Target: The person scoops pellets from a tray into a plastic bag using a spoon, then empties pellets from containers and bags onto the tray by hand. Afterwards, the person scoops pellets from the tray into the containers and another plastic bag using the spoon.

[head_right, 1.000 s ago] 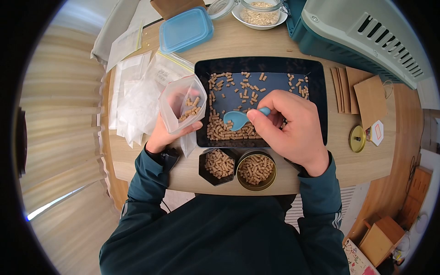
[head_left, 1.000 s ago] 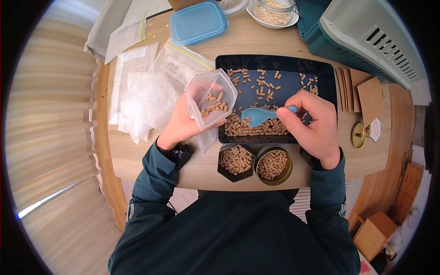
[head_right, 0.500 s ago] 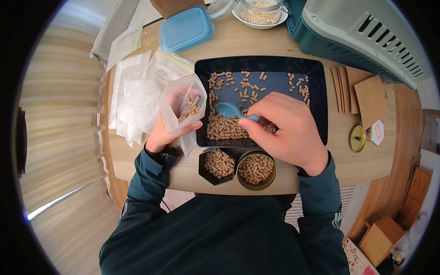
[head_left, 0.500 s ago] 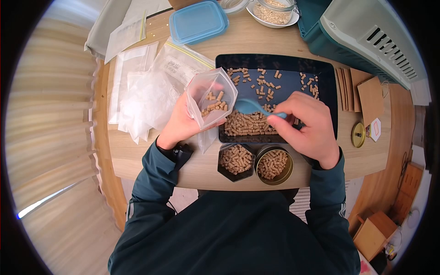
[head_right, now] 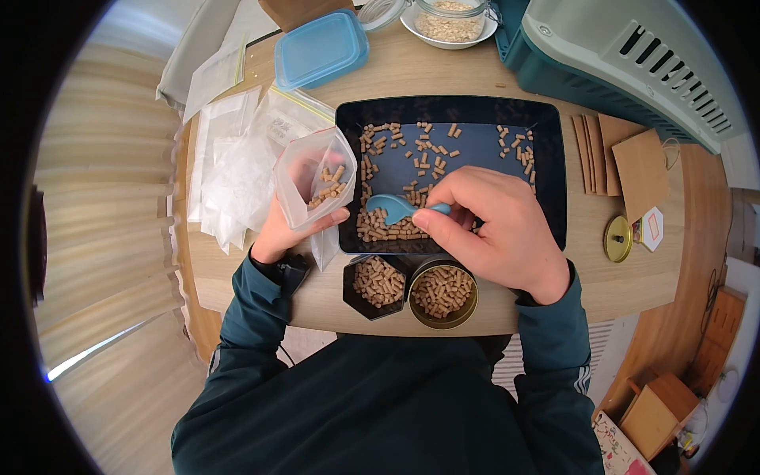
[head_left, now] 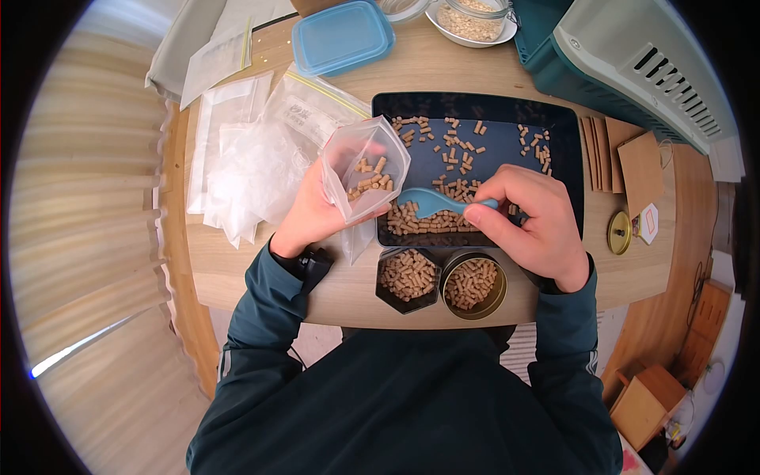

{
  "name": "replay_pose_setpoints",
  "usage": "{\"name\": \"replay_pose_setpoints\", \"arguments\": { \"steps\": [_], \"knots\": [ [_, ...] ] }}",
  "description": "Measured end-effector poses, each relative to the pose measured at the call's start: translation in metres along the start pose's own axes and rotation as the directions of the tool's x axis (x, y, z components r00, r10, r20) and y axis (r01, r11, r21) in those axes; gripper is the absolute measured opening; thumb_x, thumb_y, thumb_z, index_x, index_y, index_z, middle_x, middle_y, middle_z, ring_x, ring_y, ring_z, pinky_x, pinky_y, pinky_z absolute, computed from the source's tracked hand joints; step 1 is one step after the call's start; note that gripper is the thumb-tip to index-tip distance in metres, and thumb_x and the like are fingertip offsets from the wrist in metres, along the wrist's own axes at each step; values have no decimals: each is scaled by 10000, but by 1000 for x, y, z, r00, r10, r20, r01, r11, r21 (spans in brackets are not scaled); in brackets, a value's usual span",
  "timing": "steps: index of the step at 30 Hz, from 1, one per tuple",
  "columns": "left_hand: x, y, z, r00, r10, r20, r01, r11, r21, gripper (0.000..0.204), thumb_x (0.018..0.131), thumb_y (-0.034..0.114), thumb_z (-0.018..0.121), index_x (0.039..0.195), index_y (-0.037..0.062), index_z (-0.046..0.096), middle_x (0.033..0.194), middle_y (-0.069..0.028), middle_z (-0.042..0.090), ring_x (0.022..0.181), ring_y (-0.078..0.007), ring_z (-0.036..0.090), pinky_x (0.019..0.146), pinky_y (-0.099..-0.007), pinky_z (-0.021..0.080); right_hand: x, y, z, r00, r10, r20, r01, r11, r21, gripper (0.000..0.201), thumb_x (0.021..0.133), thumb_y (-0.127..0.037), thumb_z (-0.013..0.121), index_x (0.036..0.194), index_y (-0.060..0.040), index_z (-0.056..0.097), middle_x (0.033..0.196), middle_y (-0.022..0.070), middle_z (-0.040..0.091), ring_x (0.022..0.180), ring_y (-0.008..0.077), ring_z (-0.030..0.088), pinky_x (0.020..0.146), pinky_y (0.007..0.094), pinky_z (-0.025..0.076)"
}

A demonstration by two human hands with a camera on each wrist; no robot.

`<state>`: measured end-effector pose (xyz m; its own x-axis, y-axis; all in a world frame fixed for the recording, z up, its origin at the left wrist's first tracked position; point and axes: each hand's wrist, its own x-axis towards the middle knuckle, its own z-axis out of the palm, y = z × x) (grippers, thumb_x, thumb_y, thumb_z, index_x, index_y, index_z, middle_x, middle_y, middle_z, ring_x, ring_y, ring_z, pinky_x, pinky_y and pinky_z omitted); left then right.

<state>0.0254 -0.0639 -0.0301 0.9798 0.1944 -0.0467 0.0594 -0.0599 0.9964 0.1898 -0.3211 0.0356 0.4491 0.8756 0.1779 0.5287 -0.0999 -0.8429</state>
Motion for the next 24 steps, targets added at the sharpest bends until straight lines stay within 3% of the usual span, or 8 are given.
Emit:
{"name": "replay_pose_setpoints", "arguments": {
  "steps": [2,5,18,20,24],
  "knots": [
    [0,1,2,996,87,-35,-88,996,-17,729,741,-27,910,1369,72,552,1351,-57,603,1257,-158,590,1087,-340,478,0,0,0,1000,2,4,-2,1000,8,153,893,-115,808,880,-22,687,754,67,641,620,176,614,558,306,458],
    [0,-1,0,1000,31,-5,-30,999,10,866,728,82,906,1472,82,463,1373,-54,525,1308,-202,523,1121,-393,436,0,1,0,1000,3,11,-3,1000,15,154,896,-117,807,883,-21,687,754,66,642,622,174,613,560,302,459],
    [0,-2,-1,1000,21,13,-21,1000,11,890,734,87,917,1492,84,450,1392,-60,527,1325,-209,520,1129,-396,434,0,-5,-3,997,73,-21,-70,993,95,119,901,-75,749,857,-3,665,745,65,652,642,138,594,603,283,452],
    [0,0,1,997,70,-33,-71,997,-19,732,737,-4,921,1366,76,555,1356,-55,601,1267,-155,584,1096,-343,481,-1,-5,-3,996,88,-28,-85,992,97,119,907,-72,743,856,-2,663,748,58,652,652,127,589,613,280,452],
    [0,-2,1,996,84,-40,-86,996,-28,731,734,1,922,1364,75,558,1354,-53,601,1265,-154,583,1096,-343,478,-4,4,-4,986,140,-86,-127,981,149,141,929,-106,769,877,0,691,745,31,641,674,84,584,601,256,453]
  ]
}}
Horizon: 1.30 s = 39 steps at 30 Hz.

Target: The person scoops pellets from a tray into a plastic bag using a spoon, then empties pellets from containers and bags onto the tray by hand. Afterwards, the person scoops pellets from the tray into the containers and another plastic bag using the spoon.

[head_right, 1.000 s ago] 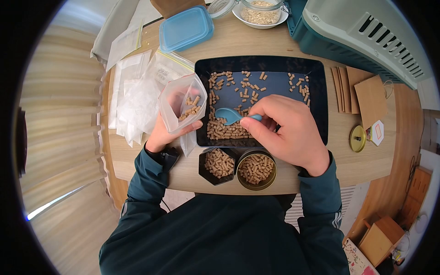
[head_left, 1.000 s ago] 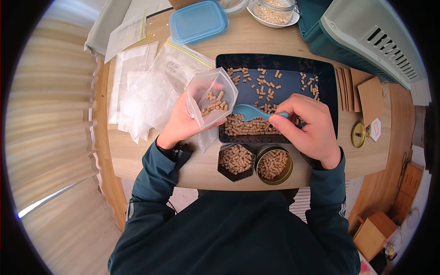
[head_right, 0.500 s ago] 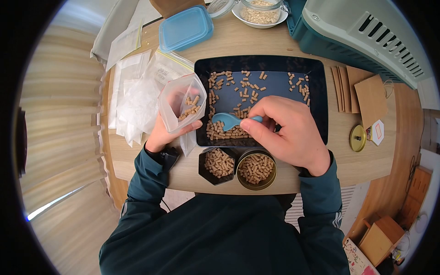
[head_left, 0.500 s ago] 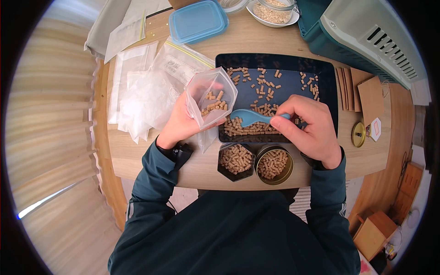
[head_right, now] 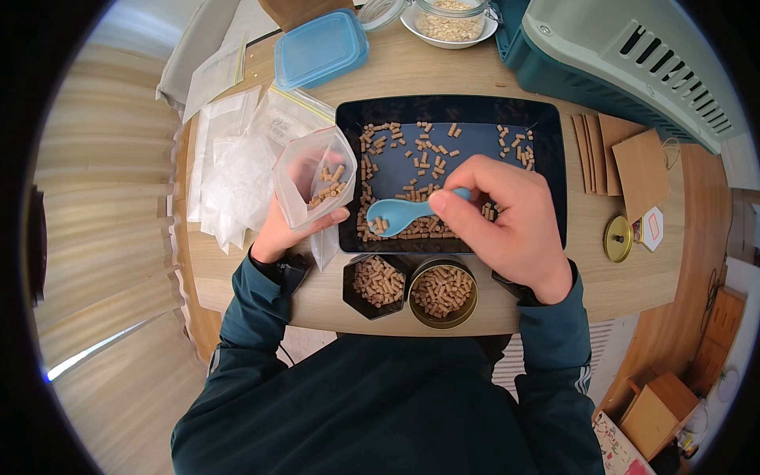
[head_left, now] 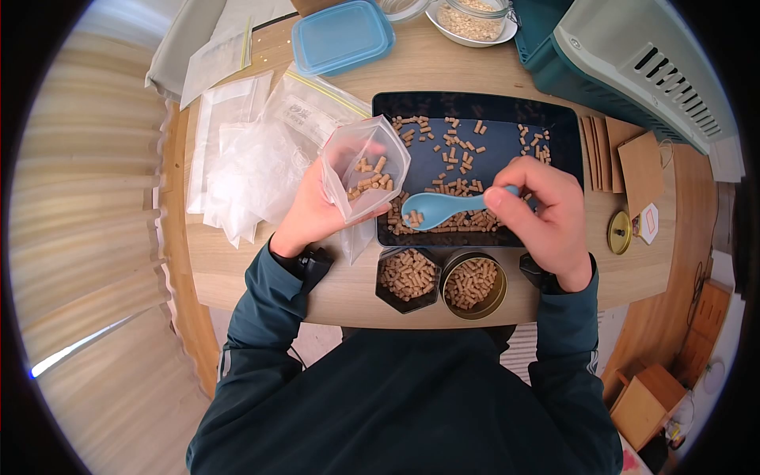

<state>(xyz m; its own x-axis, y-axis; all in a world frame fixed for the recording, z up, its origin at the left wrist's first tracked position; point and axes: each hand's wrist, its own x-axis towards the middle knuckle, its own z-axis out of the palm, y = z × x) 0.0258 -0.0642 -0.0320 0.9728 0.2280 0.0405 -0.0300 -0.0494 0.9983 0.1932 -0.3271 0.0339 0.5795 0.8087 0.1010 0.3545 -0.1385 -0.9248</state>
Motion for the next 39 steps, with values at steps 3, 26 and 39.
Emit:
{"name": "replay_pose_setpoints", "arguments": {
  "steps": [3,26,39],
  "knots": [
    [0,-1,-3,998,-35,54,31,996,79,897,738,96,915,1500,85,443,1381,-60,530,1313,-205,525,1120,-398,437,-4,7,-3,987,92,-130,-74,988,134,117,957,-86,750,918,3,686,780,6,630,707,52,549,630,236,433],
    [-1,0,1,1000,14,10,-14,1000,-6,730,755,-47,891,1384,59,537,1384,-69,588,1265,-170,606,1086,-356,522,6,0,11,909,-314,-276,236,930,-282,142,822,40,816,900,-13,711,774,51,666,617,126,601,562,243,457],
    [0,1,0,1000,22,17,-22,999,28,734,752,-40,896,1388,65,544,1386,-61,593,1280,-168,592,1108,-356,496,2,-2,7,998,-48,-29,43,988,-146,181,918,-95,769,816,-16,643,676,27,602,542,95,547,503,259,409]
  ]
}}
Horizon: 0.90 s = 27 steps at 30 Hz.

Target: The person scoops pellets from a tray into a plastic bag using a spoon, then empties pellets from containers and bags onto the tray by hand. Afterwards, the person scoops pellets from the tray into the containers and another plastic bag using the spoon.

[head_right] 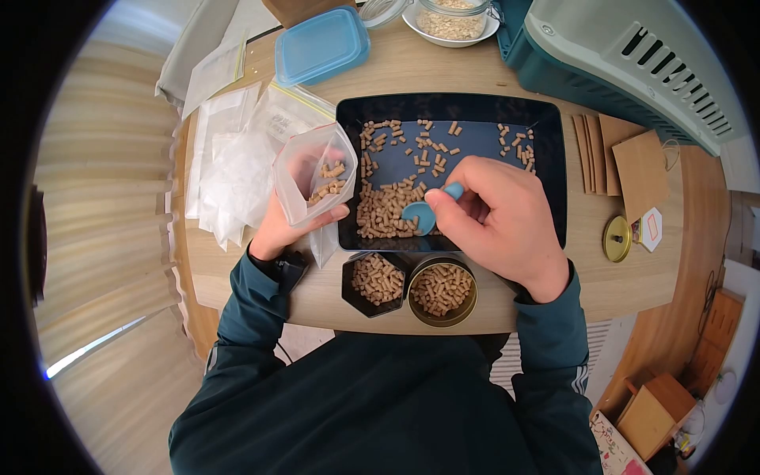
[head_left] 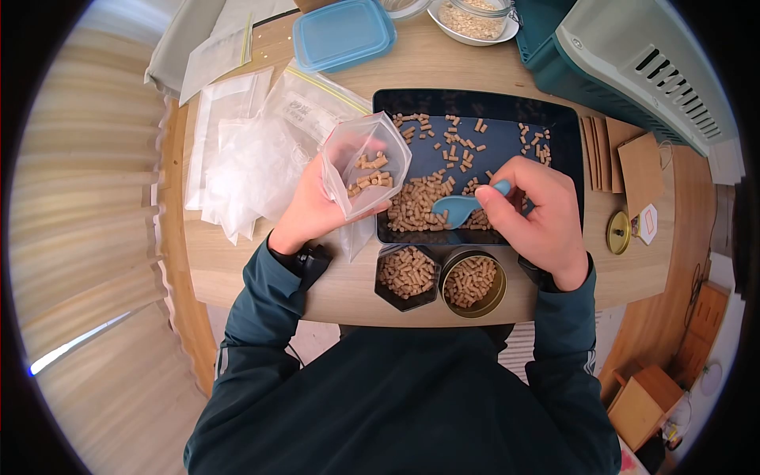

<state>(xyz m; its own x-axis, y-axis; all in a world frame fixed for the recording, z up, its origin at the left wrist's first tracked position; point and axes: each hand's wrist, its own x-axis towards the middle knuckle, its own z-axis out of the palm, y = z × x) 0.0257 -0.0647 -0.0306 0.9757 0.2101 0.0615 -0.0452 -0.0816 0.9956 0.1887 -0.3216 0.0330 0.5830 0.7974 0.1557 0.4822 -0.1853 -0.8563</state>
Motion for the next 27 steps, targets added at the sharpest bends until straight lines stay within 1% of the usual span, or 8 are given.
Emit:
{"name": "replay_pose_setpoints", "arguments": {
  "steps": [8,11,14,18,21,23,24,27],
  "knots": [
    [0,1,1,1000,-9,-2,9,1000,-27,734,743,-24,909,1380,68,557,1382,-54,594,1287,-170,582,1105,-352,486,-1,-1,0,999,38,34,-39,999,30,159,944,-104,757,851,-11,667,669,20,584,567,68,536,525,253,404],
    [0,1,2,1000,-9,-11,9,1000,-15,731,741,-16,914,1376,69,561,1383,-54,594,1286,-169,583,1102,-350,486,-4,6,-4,992,100,-77,-90,989,121,161,959,-106,746,855,-8,672,675,1,570,609,45,529,550,238,394],
    [0,0,2,1000,5,-11,-5,1000,-15,734,742,-14,916,1378,69,558,1380,-54,595,1284,-167,584,1101,-349,486,-7,4,-8,961,222,-162,-144,909,392,138,1009,-119,706,930,-9,679,738,-37,575,673,38,534,595,211,394],
    [0,-2,1,1000,2,-9,-2,1000,-18,737,743,-10,916,1380,68,556,1379,-56,595,1279,-165,585,1099,-347,485,-6,-1,-2,932,187,-311,-48,914,403,133,1027,-115,692,959,-2,680,763,-29,605,708,51,579,622,207,428],
    [0,-3,0,1000,-7,-6,7,999,-40,740,745,0,917,1386,69,553,1380,-54,594,1276,-162,585,1098,-345,485,-7,-2,5,910,78,-408,107,904,413,130,1011,-112,721,986,13,695,805,26,681,740,103,634,656,237,474],
    [0,-4,0,1000,3,-9,-4,1000,-15,750,748,7,917,1399,69,548,1375,-53,598,1271,-159,586,1096,-342,485,-4,6,-1,923,-283,-262,342,915,214,149,983,-108,752,1032,26,710,871,89,742,760,166,668,684,274,505],
    [1,-3,0,1000,3,-9,-3,1000,-15,750,748,7,917,1399,69,548,1375,-53,598,1271,-159,586,1096,-342,485,-2,9,-4,915,-358,-188,387,910,149,193,957,-114,779,1062,34,715,897,121,756,751,193,669,674,297,507],
    [1,-1,1,999,38,-7,-38,999,34,765,750,15,920,1413,70,542,1371,-52,603,1267,-158,588,1093,-341,487,-3,10,-5,913,-348,-211,375,921,107,195,951,-96,780,1071,41,711,875,113,748,742,184,663,658,287,497]
  ]
}}
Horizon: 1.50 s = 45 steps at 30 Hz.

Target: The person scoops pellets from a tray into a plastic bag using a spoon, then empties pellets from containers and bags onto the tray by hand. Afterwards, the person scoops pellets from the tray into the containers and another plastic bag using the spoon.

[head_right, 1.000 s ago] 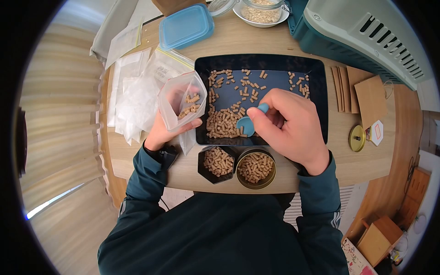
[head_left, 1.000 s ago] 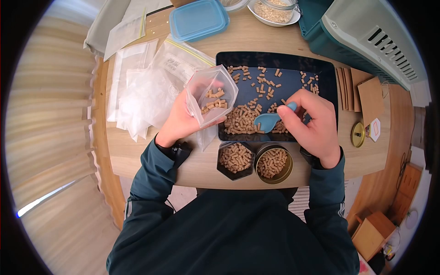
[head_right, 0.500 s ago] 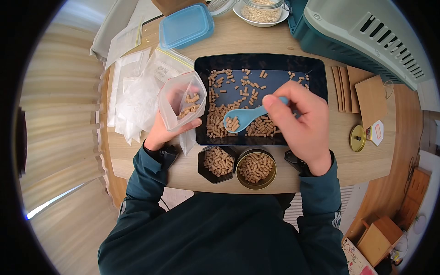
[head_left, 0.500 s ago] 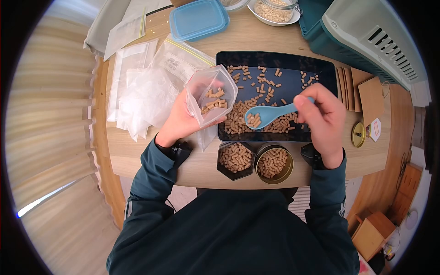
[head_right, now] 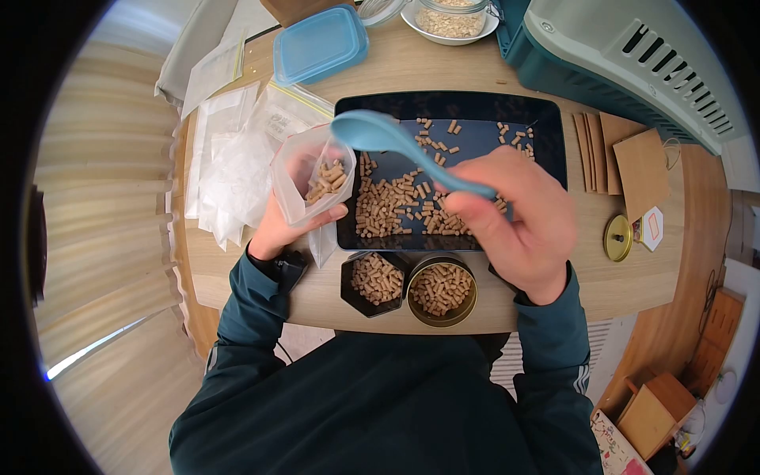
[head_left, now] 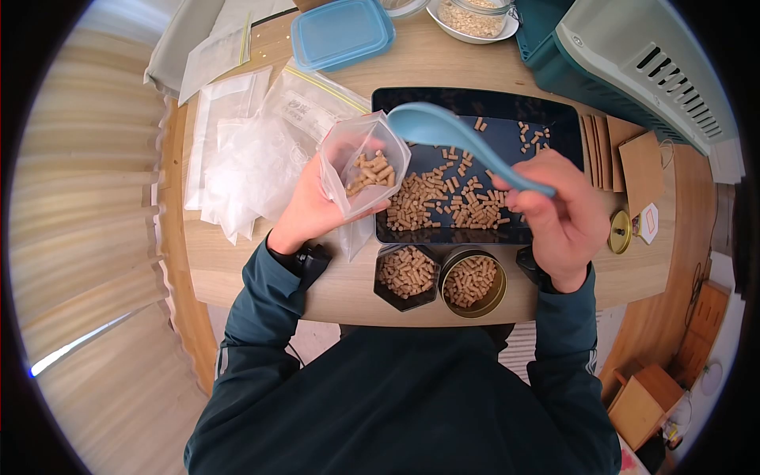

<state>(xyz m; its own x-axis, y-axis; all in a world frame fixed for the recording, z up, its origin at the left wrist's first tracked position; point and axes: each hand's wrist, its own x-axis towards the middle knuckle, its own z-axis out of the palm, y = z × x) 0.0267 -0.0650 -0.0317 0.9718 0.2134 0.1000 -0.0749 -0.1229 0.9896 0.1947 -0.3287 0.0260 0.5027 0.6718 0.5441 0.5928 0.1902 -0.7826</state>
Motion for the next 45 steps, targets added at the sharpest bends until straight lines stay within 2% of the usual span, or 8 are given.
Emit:
{"name": "replay_pose_setpoints", "arguments": {
  "steps": [3,7,14,28,33,35,39,45],
  "knots": [
    [-3,0,0,998,-64,-16,63,997,-49,775,750,15,922,1421,71,537,1367,-53,609,1262,-156,594,1089,-341,492,-1,-8,10,939,257,-230,-245,966,80,137,930,-58,782,1019,28,724,854,100,738,710,173,652,632,269,480],
    [-3,1,2,997,-79,-12,78,993,-84,765,750,17,927,1409,69,541,1369,-52,612,1261,-155,602,1086,-341,499,4,-5,9,953,259,-159,-277,956,-100,60,905,-29,781,936,-2,737,787,72,705,672,147,629,601,252,464],
    [-1,5,2,997,-70,-12,70,997,-43,733,746,32,933,1376,69,560,1359,-54,616,1276,-166,596,1106,-346,479,10,-8,7,924,186,335,-142,978,-151,124,864,-89,817,837,-28,713,682,54,615,589,160,587,528,299,438],
    [-1,1,0,998,-58,-11,58,998,-25,739,745,49,936,1379,76,558,1357,-48,620,1263,-168,605,1102,-349,480,0,-10,1,852,519,-68,-500,846,186,126,1013,-115,705,964,1,701,817,14,659,705,55,606,620,219,455],
    [-2,-3,-3,996,-84,20,82,994,74,920,718,131,930,1502,73,452,1408,-63,510,1325,-212,536,1118,-391,452,-3,-11,5,886,401,-233,-354,910,216,118,1031,-85,683,1041,29,710,919,68,726,795,86,650,679,234,494],
    [-2,-4,-3,995,-97,29,96,995,41,929,717,128,929,1509,73,447,1414,-63,515,1336,-216,529,1130,-395,444,0,-5,2,996,65,-65,-60,995,78,133,1011,-74,712,1063,48,715,942,97,744,808,112,661,690,246,504],
    [-1,1,0,999,-31,-15,31,1000,2,781,735,58,945,1404,74,543,1358,-59,626,1252,-171,619,1083,-351,502,-2,-2,0,1000,12,5,-12,1000,-14,165,981,-60,744,1085,64,713,940,108,748,795,129,663,692,248,503],
    [-3,-1,0,997,-70,-15,70,997,-15,780,733,48,945,1402,66,545,1346,-66,630,1220,-158,638,1051,-337,522,3,-4,11,916,363,-169,-372,928,-21,148,914,-63,795,1030,12,741,874,85,734,707,155,647,633,271,487]
  ]
}}
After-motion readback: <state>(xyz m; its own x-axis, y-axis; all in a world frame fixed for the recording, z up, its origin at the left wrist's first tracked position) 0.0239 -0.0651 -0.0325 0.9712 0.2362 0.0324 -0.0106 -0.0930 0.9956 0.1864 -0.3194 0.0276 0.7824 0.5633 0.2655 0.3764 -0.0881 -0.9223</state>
